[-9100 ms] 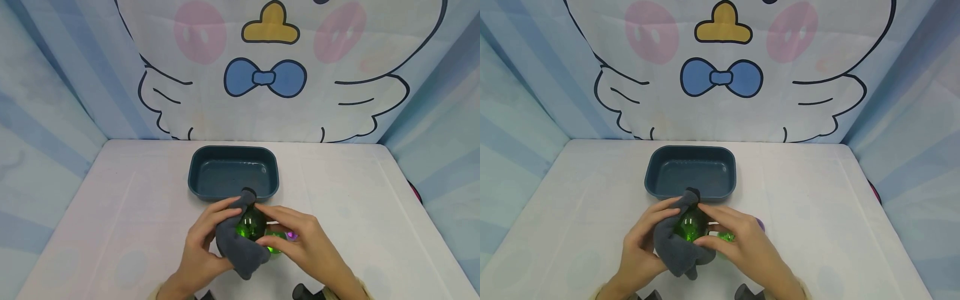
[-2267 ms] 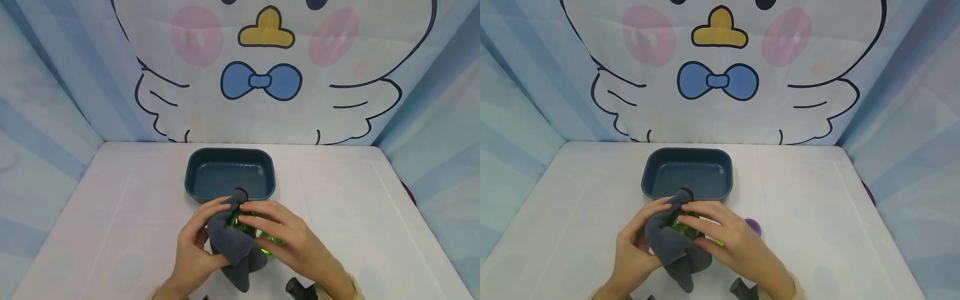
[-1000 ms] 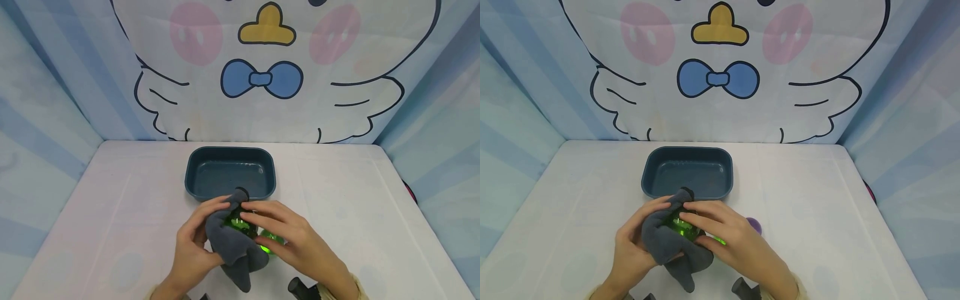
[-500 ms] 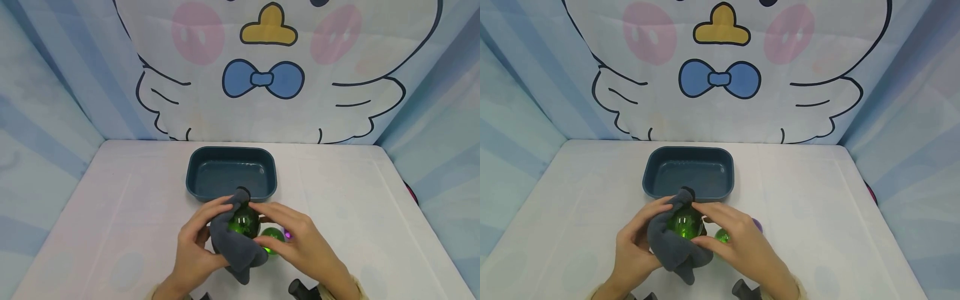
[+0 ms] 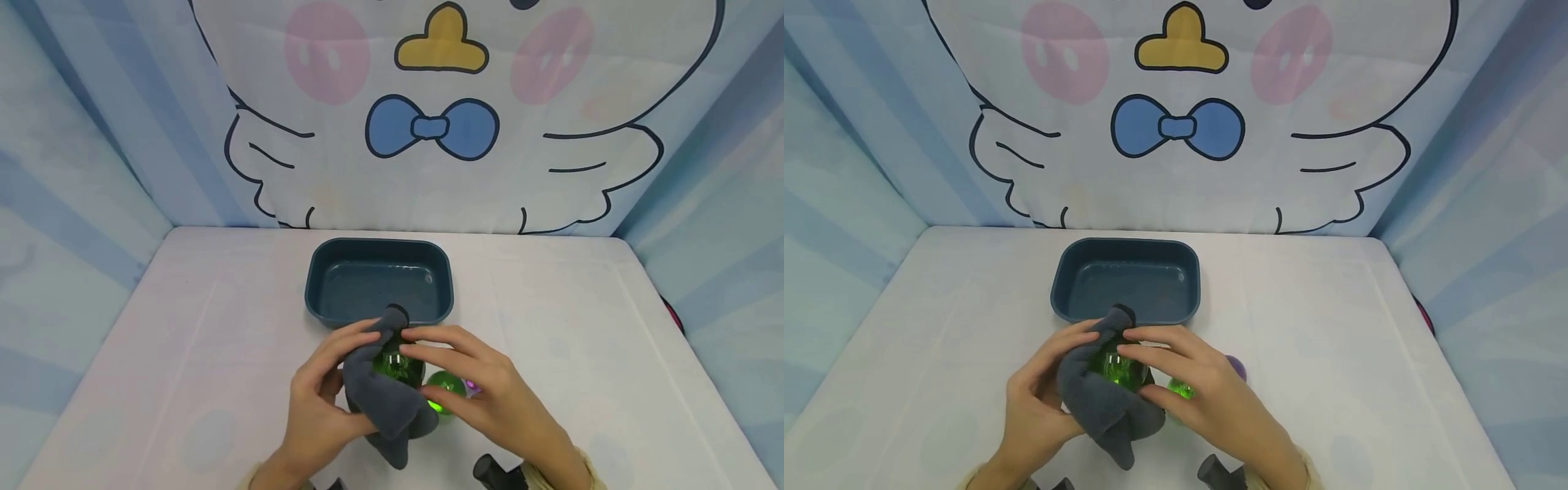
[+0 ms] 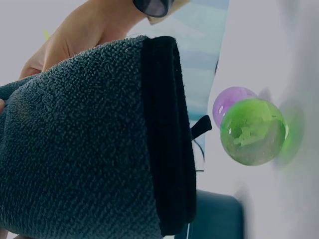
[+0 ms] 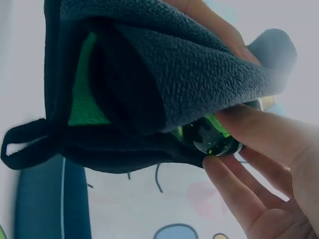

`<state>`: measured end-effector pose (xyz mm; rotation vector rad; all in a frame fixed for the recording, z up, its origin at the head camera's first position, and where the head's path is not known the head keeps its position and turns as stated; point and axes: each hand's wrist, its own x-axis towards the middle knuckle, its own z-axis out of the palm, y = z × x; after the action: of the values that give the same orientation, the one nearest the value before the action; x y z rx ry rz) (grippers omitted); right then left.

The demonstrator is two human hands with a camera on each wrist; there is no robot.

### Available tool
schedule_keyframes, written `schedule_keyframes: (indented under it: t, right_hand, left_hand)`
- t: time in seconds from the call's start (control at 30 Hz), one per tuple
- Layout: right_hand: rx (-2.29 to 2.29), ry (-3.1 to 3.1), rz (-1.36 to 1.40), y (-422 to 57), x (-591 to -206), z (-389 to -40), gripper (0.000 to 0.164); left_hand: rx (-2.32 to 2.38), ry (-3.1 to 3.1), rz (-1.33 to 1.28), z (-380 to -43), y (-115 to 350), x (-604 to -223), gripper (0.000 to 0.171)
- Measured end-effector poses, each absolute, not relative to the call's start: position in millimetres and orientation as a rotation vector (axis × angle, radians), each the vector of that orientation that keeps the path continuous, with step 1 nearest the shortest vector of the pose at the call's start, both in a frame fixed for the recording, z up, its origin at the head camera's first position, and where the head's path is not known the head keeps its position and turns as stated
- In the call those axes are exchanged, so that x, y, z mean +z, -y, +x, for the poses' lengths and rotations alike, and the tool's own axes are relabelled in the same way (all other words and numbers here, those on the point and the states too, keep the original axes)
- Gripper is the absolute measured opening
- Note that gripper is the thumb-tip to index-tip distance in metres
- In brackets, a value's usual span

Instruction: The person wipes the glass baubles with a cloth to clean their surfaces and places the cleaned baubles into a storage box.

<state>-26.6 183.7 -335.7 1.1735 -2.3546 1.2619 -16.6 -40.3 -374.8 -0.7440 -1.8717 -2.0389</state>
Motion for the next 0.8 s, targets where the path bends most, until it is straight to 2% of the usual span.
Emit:
schedule_keyframes:
  t: [0.23,0.43,0.63,0.8]
  right_hand:
    - [1.513,2.448,0.965,-179.4,-335.9,-23.6,0.060]
    - [1.838,2.566,0.685,-179.7,-335.9,-24.9,0.048]
    - [1.862,2.574,0.745,-181.1,-334.2,-28.2,0.053]
    - [1.554,2.470,0.968,-183.6,-331.4,-27.7,0.057]
  left_hand:
    - [-2.051,1.894,-0.722,-18.0,38.4,-376.4,0.076]
    - [-1.999,1.902,-0.747,-20.2,37.7,-378.9,0.073]
    - [-2.003,1.881,-0.731,-21.8,38.6,-379.8,0.071]
    - [-2.033,1.856,-0.729,-22.3,39.8,-378.4,0.071]
